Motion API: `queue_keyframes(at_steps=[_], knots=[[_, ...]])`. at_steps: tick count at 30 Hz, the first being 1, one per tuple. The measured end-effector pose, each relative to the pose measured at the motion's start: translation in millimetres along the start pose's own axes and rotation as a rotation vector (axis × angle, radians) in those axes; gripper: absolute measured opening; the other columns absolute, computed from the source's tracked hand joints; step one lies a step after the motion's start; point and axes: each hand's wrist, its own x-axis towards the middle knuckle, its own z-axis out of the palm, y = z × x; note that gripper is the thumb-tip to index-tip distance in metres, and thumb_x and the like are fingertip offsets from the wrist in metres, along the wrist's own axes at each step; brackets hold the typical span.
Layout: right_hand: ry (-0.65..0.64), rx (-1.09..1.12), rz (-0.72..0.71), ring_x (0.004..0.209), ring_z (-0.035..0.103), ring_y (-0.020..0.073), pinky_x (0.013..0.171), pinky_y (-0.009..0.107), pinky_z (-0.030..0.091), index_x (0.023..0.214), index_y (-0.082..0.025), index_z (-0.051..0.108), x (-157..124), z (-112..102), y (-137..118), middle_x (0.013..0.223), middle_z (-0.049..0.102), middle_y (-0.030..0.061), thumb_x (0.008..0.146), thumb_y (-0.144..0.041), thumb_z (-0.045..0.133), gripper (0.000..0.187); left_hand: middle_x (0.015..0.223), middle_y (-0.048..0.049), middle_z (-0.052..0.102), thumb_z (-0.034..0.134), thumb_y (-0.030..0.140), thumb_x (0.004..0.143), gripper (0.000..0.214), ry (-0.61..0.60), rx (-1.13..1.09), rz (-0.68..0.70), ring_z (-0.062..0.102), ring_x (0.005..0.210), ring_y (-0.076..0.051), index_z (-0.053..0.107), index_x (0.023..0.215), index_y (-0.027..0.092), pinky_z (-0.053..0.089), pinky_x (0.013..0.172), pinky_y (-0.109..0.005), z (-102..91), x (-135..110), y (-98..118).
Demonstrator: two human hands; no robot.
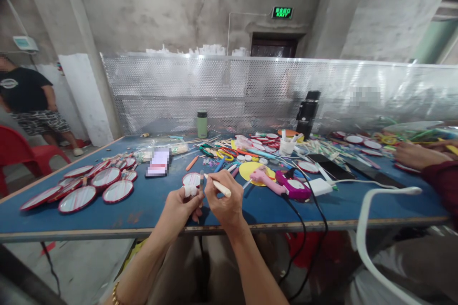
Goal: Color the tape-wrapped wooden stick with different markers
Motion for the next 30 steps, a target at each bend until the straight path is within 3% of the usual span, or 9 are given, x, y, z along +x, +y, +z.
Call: queue_keyframes(at_steps=[4,9,14,19,25,30], knots=[[-0.057,-0.001,0.014,0.058,0.052,0.0102,0.055,0.024,0.044,0.083,-0.018,0.062,-0.4,0.9,0.6,0.072,0.059,0.0005,0.084,-0.010,0.056,0.011,0.042,0.0025,0.057,0.066,0.032,0.076,0.022,0.000,0.002,0.005,0.051,0.033,-0.011,0.058,0.064,0.016,0.040,0.035,-0.018,-0.7,-1.0,-0.7],[-0.017,-0.014,0.002,0.061,0.053,0.0112,0.056,0.024,0.044,0.082,-0.019,0.062,-0.5,1.1,0.5,0.070,0.059,0.0005,0.083,-0.009,0.056,0.011,0.041,0.0025,0.056,0.066,0.032,0.075,0.022,-0.007,-0.005,-0.002,0.050,0.032,-0.010,0.057,0.063,0.016,0.039,0.035,-0.018,-0.4,-0.8,-1.6],[-0.057,-0.003,0.018,0.058,0.052,0.0103,0.054,0.024,0.044,0.082,-0.019,0.062,-0.3,1.3,0.8,0.071,0.059,0.0002,0.084,-0.011,0.055,0.011,0.041,0.0022,0.056,0.066,0.032,0.075,0.022,-0.009,-0.008,-0.003,0.050,0.032,-0.011,0.057,0.063,0.016,0.040,0.035,-0.019,0.1,-0.5,-1.0],[0.001,-0.012,-0.005,0.060,0.054,0.0115,0.056,0.025,0.045,0.082,-0.019,0.062,-0.8,0.9,1.2,0.070,0.060,0.0005,0.083,-0.010,0.056,0.010,0.042,0.0023,0.057,0.066,0.032,0.075,0.022,-0.007,-0.004,-0.003,0.050,0.032,-0.011,0.058,0.064,0.016,0.040,0.035,-0.019,0.3,-0.9,-0.9],[-0.076,0.009,0.008,0.058,0.054,0.0109,0.057,0.025,0.047,0.083,-0.019,0.062,-0.9,1.0,-0.2,0.073,0.061,0.0011,0.084,-0.012,0.055,0.010,0.042,0.0018,0.057,0.066,0.032,0.074,0.021,0.000,-0.005,-0.007,0.051,0.033,-0.011,0.057,0.065,0.015,0.039,0.035,-0.019,1.0,-1.2,0.0],[-0.025,-0.006,0.014,0.057,0.051,0.0102,0.054,0.024,0.044,0.082,-0.019,0.062,-1.4,1.3,0.8,0.070,0.059,0.0003,0.085,-0.012,0.055,0.010,0.042,0.0022,0.057,0.066,0.034,0.074,0.023,-0.008,-0.003,-0.004,0.051,0.033,-0.011,0.057,0.064,0.015,0.040,0.035,-0.019,0.0,-0.7,-2.1]])
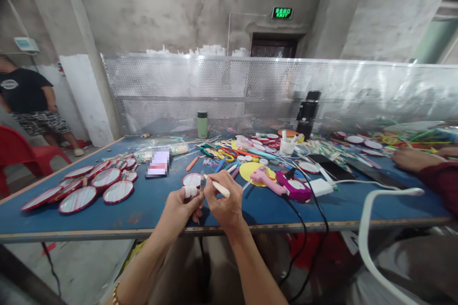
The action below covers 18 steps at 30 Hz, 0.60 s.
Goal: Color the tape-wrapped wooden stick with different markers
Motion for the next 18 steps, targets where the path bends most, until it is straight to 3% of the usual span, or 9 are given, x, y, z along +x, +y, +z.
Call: queue_keyframes(at_steps=[4,8,13,18], knots=[[-0.036,0.013,-0.004,0.058,0.052,0.0104,0.055,0.024,0.045,0.083,-0.019,0.062,1.2,0.7,0.0,0.072,0.060,0.0006,0.085,-0.011,0.055,0.010,0.041,0.0027,0.056,0.066,0.035,0.074,0.024,0.003,-0.002,0.004,0.050,0.032,-0.011,0.057,0.063,0.016,0.040,0.036,-0.019,0.1,1.1,-1.0],[0.023,-0.001,0.000,0.058,0.052,0.0106,0.054,0.024,0.044,0.084,-0.019,0.063,3.2,1.4,-0.7,0.070,0.058,-0.0001,0.085,-0.011,0.056,0.011,0.041,0.0025,0.056,0.067,0.035,0.075,0.024,0.003,0.007,0.008,0.050,0.032,-0.011,0.057,0.062,0.016,0.040,0.035,-0.019,0.2,1.1,-0.7],[-0.021,0.000,0.005,0.059,0.052,0.0106,0.055,0.024,0.045,0.085,-0.019,0.063,3.2,1.6,-1.1,0.072,0.060,0.0004,0.086,-0.012,0.055,0.010,0.042,0.0024,0.057,0.067,0.035,0.075,0.025,-0.005,0.006,0.003,0.051,0.033,-0.011,0.057,0.064,0.016,0.041,0.036,-0.019,0.0,0.0,0.2],[0.016,-0.007,0.012,0.059,0.053,0.0106,0.054,0.023,0.045,0.085,-0.019,0.063,2.9,1.6,-1.2,0.071,0.060,0.0001,0.086,-0.013,0.056,0.010,0.041,0.0025,0.056,0.067,0.035,0.074,0.024,-0.002,0.006,0.001,0.050,0.032,-0.010,0.057,0.063,0.016,0.040,0.035,-0.019,0.3,-0.1,0.1]])
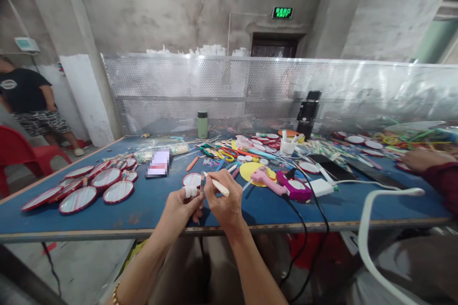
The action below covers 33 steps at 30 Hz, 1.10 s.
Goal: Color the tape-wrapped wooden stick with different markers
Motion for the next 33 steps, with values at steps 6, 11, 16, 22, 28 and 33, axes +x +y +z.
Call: queue_keyframes(at_steps=[6,11,16,22,28,33], knots=[[0.022,-0.005,-0.004,0.059,0.052,0.0109,0.054,0.024,0.045,0.085,-0.019,0.063,0.3,0.2,0.1,0.070,0.059,0.0002,0.085,-0.012,0.056,0.010,0.042,0.0028,0.056,0.067,0.034,0.074,0.023,0.007,0.001,0.003,0.049,0.032,-0.010,0.057,0.064,0.016,0.040,0.035,-0.019,0.0,-0.5,0.9],[-0.010,0.011,-0.019,0.061,0.053,0.0112,0.056,0.024,0.046,0.086,-0.019,0.063,0.1,0.6,0.7,0.073,0.061,0.0007,0.085,-0.011,0.056,0.011,0.042,0.0021,0.056,0.067,0.037,0.075,0.026,-0.004,0.002,0.005,0.050,0.033,-0.011,0.058,0.063,0.016,0.040,0.036,-0.019,-0.1,0.8,0.3],[0.024,-0.006,-0.006,0.061,0.053,0.0111,0.054,0.023,0.045,0.086,-0.019,0.063,0.1,0.8,1.5,0.071,0.059,0.0002,0.084,-0.011,0.057,0.010,0.042,0.0021,0.057,0.067,0.039,0.074,0.028,0.007,0.006,0.014,0.050,0.033,-0.011,0.058,0.063,0.016,0.039,0.035,-0.019,0.4,2.2,-3.3],[-0.023,0.003,0.000,0.059,0.053,0.0107,0.056,0.024,0.046,0.087,-0.019,0.064,-0.2,0.7,1.7,0.074,0.060,0.0008,0.086,-0.013,0.055,0.011,0.041,0.0020,0.057,0.067,0.040,0.075,0.028,0.007,0.004,0.026,0.050,0.033,-0.011,0.059,0.063,0.015,0.039,0.035,-0.019,1.1,2.2,-5.8],[0.025,-0.012,-0.012,0.059,0.053,0.0116,0.054,0.024,0.046,0.086,-0.020,0.063,-0.2,0.5,2.1,0.071,0.060,0.0005,0.085,-0.014,0.056,0.010,0.041,0.0016,0.057,0.069,0.040,0.074,0.028,0.013,-0.007,0.020,0.050,0.032,-0.010,0.059,0.063,0.016,0.039,0.035,-0.019,1.4,3.0,-5.6],[-0.015,-0.019,-0.007,0.059,0.054,0.0113,0.056,0.025,0.047,0.086,-0.020,0.064,0.5,1.2,1.4,0.073,0.061,0.0010,0.087,-0.015,0.054,0.011,0.042,0.0018,0.056,0.069,0.043,0.074,0.031,0.001,-0.010,0.020,0.051,0.033,-0.011,0.060,0.064,0.015,0.039,0.035,-0.019,0.8,2.3,-5.5]])
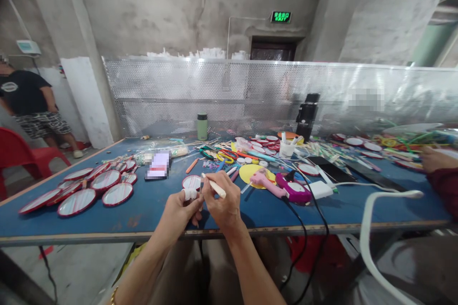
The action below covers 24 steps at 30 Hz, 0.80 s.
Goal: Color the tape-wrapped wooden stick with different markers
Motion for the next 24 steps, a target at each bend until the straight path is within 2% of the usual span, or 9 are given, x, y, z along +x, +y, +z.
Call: queue_keyframes(at_steps=[4,9,13,19,24], knots=[[0.031,-0.010,-0.009,0.059,0.053,0.0113,0.055,0.024,0.046,0.086,-0.020,0.063,-0.1,0.0,-0.1,0.071,0.060,0.0003,0.086,-0.013,0.055,0.010,0.041,0.0018,0.057,0.069,0.044,0.073,0.032,0.002,0.000,0.002,0.050,0.032,-0.010,0.059,0.063,0.015,0.039,0.035,-0.019,-0.7,0.1,-1.1],[-0.007,0.010,-0.005,0.061,0.054,0.0114,0.057,0.025,0.047,0.088,-0.020,0.063,-0.7,-0.2,-0.8,0.074,0.061,0.0013,0.086,-0.013,0.054,0.011,0.043,0.0020,0.057,0.068,0.043,0.074,0.030,-0.002,0.001,0.006,0.051,0.034,-0.011,0.060,0.065,0.015,0.040,0.036,-0.019,-1.2,0.3,-2.1],[0.037,-0.016,-0.010,0.060,0.053,0.0121,0.058,0.025,0.048,0.085,-0.020,0.063,-0.5,-0.2,-1.0,0.070,0.060,0.0007,0.086,-0.015,0.054,0.010,0.043,0.0024,0.057,0.067,0.044,0.075,0.031,0.003,-0.001,0.007,0.051,0.034,-0.011,0.059,0.064,0.016,0.041,0.036,-0.020,-1.4,-0.3,-1.8],[-0.010,0.013,-0.022,0.060,0.055,0.0119,0.058,0.025,0.049,0.088,-0.020,0.064,-0.9,0.1,-0.5,0.074,0.062,0.0019,0.086,-0.014,0.054,0.011,0.042,0.0021,0.057,0.068,0.045,0.074,0.031,0.002,-0.006,0.003,0.050,0.033,-0.011,0.061,0.064,0.016,0.038,0.035,-0.019,-1.2,-1.0,-2.7],[0.023,-0.003,-0.029,0.060,0.054,0.0120,0.057,0.025,0.047,0.088,-0.020,0.063,-1.2,-0.4,-0.1,0.072,0.061,0.0010,0.085,-0.012,0.055,0.012,0.042,0.0018,0.057,0.068,0.043,0.074,0.031,0.004,-0.009,0.010,0.050,0.033,-0.010,0.060,0.064,0.016,0.039,0.036,-0.019,-1.4,-0.2,-3.3]])
